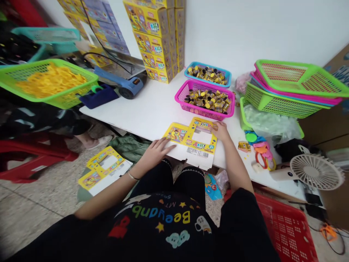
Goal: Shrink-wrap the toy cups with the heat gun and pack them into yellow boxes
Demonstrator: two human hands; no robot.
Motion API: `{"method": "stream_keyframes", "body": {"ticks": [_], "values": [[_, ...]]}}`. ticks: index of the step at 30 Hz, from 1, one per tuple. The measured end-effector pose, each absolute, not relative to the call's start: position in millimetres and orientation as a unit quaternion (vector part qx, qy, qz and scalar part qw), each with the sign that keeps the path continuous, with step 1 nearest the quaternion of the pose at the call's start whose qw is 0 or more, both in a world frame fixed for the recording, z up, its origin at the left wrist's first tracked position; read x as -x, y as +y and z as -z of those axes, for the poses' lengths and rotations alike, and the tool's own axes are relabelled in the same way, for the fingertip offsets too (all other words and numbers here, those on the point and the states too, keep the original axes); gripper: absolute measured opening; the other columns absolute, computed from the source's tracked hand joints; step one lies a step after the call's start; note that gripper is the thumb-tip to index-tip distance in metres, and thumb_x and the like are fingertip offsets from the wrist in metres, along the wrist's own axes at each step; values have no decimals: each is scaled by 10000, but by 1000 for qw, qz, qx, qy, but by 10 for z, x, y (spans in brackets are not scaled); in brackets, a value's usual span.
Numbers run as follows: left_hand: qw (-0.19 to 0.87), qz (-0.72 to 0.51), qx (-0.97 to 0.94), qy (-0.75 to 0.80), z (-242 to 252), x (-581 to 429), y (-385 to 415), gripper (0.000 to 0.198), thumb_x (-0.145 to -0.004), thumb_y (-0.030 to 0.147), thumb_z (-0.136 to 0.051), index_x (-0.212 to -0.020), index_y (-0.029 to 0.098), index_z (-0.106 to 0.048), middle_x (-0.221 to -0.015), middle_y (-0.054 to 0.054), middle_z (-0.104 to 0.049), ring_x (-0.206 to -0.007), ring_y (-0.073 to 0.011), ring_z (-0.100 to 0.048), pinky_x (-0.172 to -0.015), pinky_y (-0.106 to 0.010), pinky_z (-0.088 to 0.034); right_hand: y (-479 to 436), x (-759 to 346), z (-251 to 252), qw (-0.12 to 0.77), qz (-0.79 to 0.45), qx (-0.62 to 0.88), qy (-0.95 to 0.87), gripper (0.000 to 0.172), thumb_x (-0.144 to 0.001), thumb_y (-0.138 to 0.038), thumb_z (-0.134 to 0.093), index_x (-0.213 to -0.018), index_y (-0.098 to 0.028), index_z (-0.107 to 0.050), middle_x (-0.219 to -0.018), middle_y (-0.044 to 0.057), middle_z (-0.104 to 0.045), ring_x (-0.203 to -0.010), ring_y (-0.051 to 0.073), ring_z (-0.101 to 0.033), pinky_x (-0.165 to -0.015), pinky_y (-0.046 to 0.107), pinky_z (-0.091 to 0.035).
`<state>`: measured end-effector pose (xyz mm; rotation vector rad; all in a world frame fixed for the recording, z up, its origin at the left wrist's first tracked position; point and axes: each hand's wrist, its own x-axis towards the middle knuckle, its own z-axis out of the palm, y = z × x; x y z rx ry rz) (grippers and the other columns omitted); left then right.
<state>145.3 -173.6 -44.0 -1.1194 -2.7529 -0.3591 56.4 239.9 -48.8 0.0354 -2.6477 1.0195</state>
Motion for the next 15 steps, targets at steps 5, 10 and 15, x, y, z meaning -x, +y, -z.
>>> {"method": "stream_keyframes", "body": {"ticks": [5, 10, 15], "values": [[96, 93, 387, -913, 405, -1364, -1714, 557, -1012, 105, -425, -1468, 367, -611, -1570, -166, -530, -1443, -371, -514, -1117, -582, -450, 2462, -618, 435, 168, -365, 11, -916, 525, -690, -603, -830, -1010, -195, -749, -1112, 135, -690, -1133, 312, -615, -1145, 545, -434], [96, 87, 382, -915, 415, -1313, -1606, 572, -1018, 103, -390, -1485, 362, -596, -1593, -193, -494, -1458, -411, -487, -1090, -648, -430, 2489, -658, 371, 179, -398, 24, -900, 574, -642, -680, -834, -953, -204, -758, -1097, 123, -669, -1080, 283, -622, -1114, 500, -472], [69, 110, 382, -915, 350, -1333, -1539, 494, -1009, 281, -578, -1501, 316, -582, -1621, -209, -453, -1489, -438, -438, -1143, -671, -370, 2433, -694, 290, 197, -446, 41, -872, 507, -555, -670, -872, -759, -229, -725, -935, 80, -658, -988, 271, -609, -1091, 531, -471]]}}
